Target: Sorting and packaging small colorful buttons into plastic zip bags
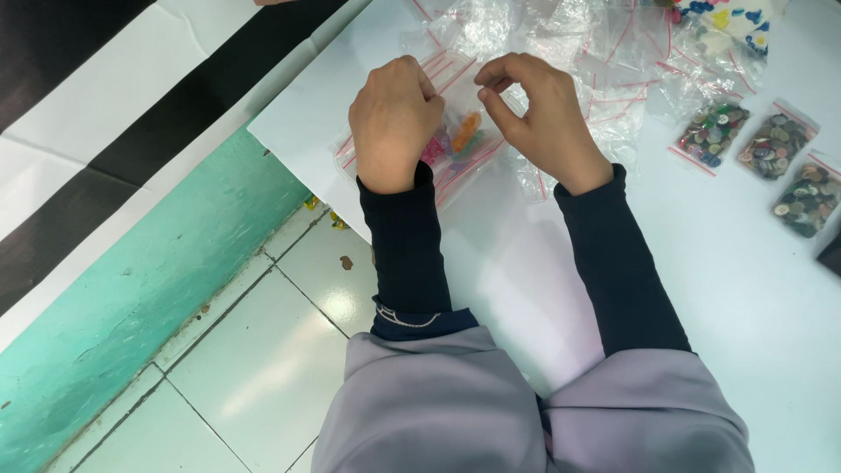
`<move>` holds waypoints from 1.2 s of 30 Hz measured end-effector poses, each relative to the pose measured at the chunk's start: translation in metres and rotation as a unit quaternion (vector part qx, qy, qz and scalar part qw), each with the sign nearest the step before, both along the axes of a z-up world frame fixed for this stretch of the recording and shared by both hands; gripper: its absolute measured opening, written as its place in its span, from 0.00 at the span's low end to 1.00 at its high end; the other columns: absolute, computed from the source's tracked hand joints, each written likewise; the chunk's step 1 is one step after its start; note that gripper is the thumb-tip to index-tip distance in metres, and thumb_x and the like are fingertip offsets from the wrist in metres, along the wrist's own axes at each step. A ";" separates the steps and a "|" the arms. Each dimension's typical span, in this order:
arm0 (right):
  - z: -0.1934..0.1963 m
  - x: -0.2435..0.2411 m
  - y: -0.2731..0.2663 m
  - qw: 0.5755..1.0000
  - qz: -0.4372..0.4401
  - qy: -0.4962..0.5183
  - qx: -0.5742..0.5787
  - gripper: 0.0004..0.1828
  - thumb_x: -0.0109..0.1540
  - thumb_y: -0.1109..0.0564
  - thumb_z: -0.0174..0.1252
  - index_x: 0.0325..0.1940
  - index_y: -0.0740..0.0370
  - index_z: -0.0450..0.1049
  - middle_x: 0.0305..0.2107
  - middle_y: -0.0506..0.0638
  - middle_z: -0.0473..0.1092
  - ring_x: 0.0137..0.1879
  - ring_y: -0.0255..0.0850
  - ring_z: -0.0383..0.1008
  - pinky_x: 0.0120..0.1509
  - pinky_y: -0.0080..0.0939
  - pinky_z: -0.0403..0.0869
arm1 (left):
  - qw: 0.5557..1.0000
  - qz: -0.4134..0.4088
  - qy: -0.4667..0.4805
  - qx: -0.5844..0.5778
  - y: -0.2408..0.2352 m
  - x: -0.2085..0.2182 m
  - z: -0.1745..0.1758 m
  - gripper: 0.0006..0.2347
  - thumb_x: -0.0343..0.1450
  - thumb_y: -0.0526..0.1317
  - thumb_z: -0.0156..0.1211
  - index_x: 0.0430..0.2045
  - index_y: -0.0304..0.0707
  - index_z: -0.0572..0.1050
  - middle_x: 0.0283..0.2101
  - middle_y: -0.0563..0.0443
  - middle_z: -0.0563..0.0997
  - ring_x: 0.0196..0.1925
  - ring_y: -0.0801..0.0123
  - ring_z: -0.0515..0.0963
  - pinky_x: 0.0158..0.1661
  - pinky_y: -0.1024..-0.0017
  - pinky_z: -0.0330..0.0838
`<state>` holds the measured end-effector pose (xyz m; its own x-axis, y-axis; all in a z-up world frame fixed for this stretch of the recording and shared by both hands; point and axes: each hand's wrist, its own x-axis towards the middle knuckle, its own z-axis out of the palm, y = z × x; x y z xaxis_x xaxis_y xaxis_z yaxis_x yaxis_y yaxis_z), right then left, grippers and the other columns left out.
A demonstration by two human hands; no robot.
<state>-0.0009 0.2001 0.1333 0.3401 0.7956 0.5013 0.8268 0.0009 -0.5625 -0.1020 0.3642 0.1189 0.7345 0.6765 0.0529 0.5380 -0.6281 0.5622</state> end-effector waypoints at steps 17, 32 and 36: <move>0.021 -0.030 0.034 0.994 0.054 0.054 -0.073 0.16 0.67 0.66 0.57 0.59 0.62 0.66 0.47 0.56 0.74 0.53 0.47 0.79 0.58 0.45 0.75 | 0.988 -0.015 -0.098 -0.116 0.015 -0.081 0.030 0.04 0.65 0.32 0.66 0.21 0.44 0.78 0.23 0.59 0.82 0.27 0.74 0.80 0.30 0.74 0.73; -0.009 -0.021 0.053 0.996 -0.011 0.025 -0.089 0.19 0.63 0.66 0.63 0.57 0.58 0.67 0.36 0.50 0.77 0.37 0.43 0.80 0.45 0.45 0.77 | 0.992 0.068 -0.002 -0.107 0.022 -0.074 0.020 0.02 0.63 0.41 0.64 0.18 0.51 0.79 0.25 0.65 0.83 0.31 0.70 0.79 0.33 0.67 0.69; -0.009 -0.024 0.054 0.995 -0.006 0.049 -0.087 0.16 0.63 0.66 0.63 0.52 0.59 0.69 0.34 0.51 0.77 0.37 0.42 0.81 0.43 0.41 0.78 | 0.993 0.088 0.039 -0.068 0.028 -0.069 0.009 0.04 0.65 0.46 0.63 0.20 0.55 0.81 0.29 0.65 0.83 0.35 0.64 0.80 0.39 0.60 0.70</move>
<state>-0.0252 0.2542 0.1243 0.3911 0.8630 0.3198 0.7677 -0.1143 -0.6305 -0.1715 0.3921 0.1276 0.6034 0.7913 -0.0992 0.6772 -0.4427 0.5878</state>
